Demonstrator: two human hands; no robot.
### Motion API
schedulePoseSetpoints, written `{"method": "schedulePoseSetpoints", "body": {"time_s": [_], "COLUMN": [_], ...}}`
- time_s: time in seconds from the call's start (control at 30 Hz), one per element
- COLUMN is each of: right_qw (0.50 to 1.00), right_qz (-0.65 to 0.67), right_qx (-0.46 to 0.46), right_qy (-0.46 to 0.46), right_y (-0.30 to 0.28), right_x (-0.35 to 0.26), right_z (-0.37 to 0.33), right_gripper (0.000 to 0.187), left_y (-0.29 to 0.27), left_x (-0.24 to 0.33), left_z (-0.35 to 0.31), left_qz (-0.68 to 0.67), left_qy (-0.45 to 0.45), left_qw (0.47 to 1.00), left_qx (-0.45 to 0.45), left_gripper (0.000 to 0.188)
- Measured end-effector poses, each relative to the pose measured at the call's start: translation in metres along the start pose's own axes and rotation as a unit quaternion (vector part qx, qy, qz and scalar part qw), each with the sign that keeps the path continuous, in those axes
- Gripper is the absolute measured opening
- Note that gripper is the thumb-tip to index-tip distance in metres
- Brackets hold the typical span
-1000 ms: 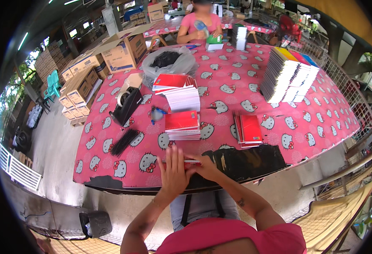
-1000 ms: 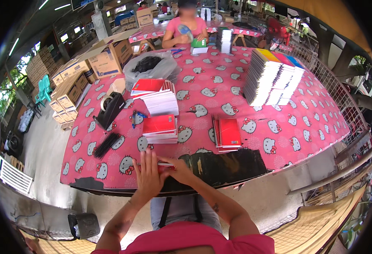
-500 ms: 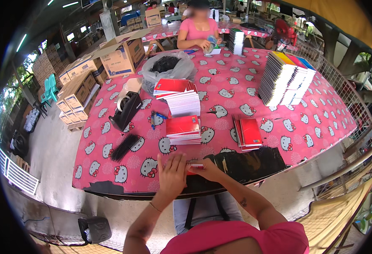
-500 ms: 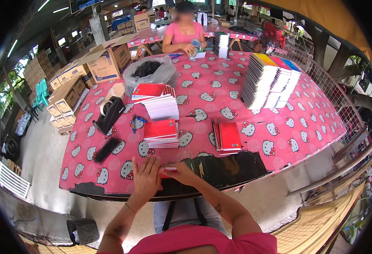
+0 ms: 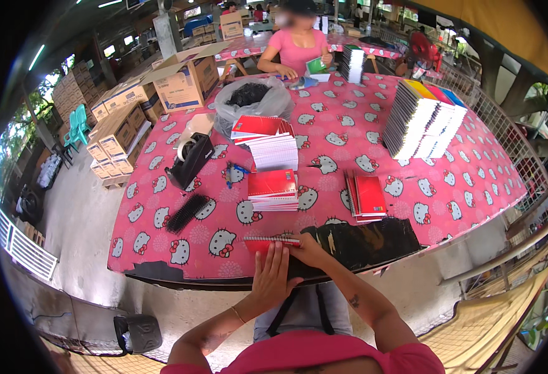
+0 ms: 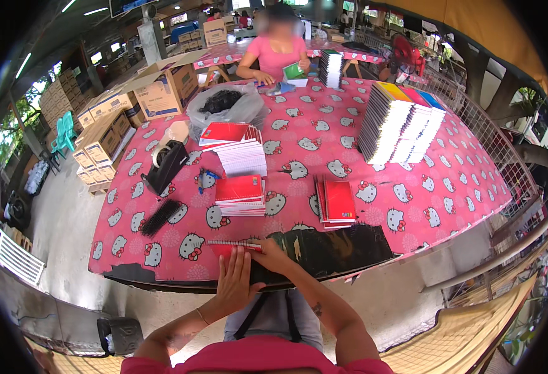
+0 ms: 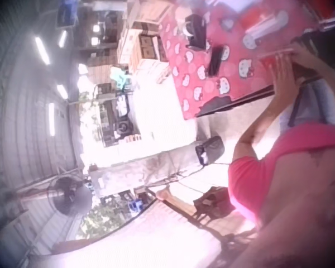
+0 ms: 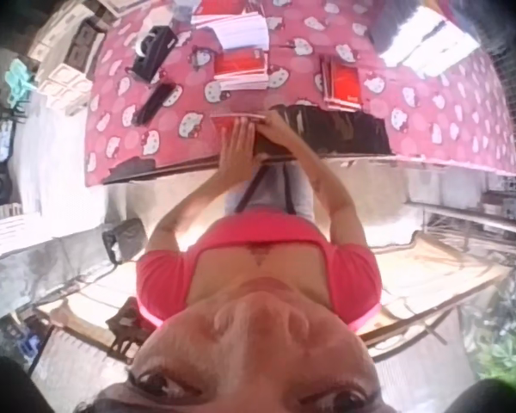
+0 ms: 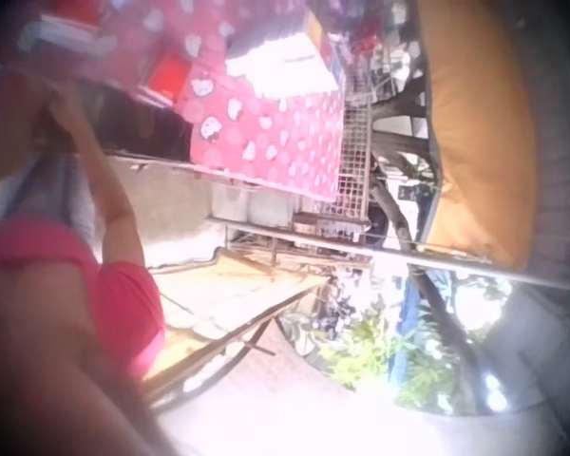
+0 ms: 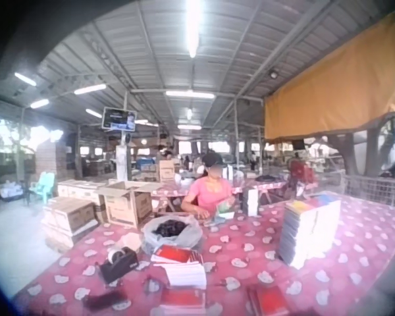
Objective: The person picks up red paper products from a stack and attaches black spiral binding by hand to the edges of the items one by one.
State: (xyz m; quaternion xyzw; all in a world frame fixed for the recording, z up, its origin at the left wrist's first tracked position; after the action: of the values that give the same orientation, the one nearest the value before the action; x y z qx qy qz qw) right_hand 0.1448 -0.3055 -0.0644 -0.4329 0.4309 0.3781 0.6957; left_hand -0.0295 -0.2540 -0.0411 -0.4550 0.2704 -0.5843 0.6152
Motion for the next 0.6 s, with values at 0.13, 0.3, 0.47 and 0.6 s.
{"method": "schedulePoseSetpoints", "body": {"time_s": [0.13, 0.3, 0.47, 0.6], "right_qw": [0.998, 0.999, 0.997, 0.999], "right_qz": [0.039, 0.017, -0.021, 0.029], "right_qx": [-0.035, 0.027, -0.041, 0.008], "right_qy": [0.022, -0.040, 0.066, -0.040], "right_y": [-0.003, 0.002, 0.001, 0.004], "right_x": [-0.002, 0.000, 0.004, 0.005], "right_z": [0.000, 0.000, -0.001, 0.000], "right_gripper": [0.028, 0.033, 0.035, 0.032], "left_y": [-0.010, -0.006, -0.003, -0.013], "left_x": [-0.009, 0.024, 0.019, 0.018], "left_z": [0.042, 0.006, 0.012, 0.018], "left_qz": [0.084, 0.057, 0.034, 0.039], "left_qy": [-0.027, -0.061, -0.062, -0.077], "left_qw": [0.996, 0.995, 0.997, 0.993], "left_qx": [-0.018, -0.051, -0.014, 0.083], "left_gripper": [0.088, 0.081, 0.075, 0.058]}}
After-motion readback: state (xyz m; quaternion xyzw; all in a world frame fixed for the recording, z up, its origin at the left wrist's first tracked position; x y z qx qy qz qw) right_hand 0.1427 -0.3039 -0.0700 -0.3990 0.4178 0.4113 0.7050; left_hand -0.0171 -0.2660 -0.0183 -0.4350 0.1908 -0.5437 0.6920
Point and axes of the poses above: each hand's wrist, its own z-axis towards the middle knuckle, its own y-axis out of the palm, x = y × z, the point moved 1 cm from there along z, towards the middle knuckle, and after that the axes turned 1 degree about z, right-handed, at the moved point
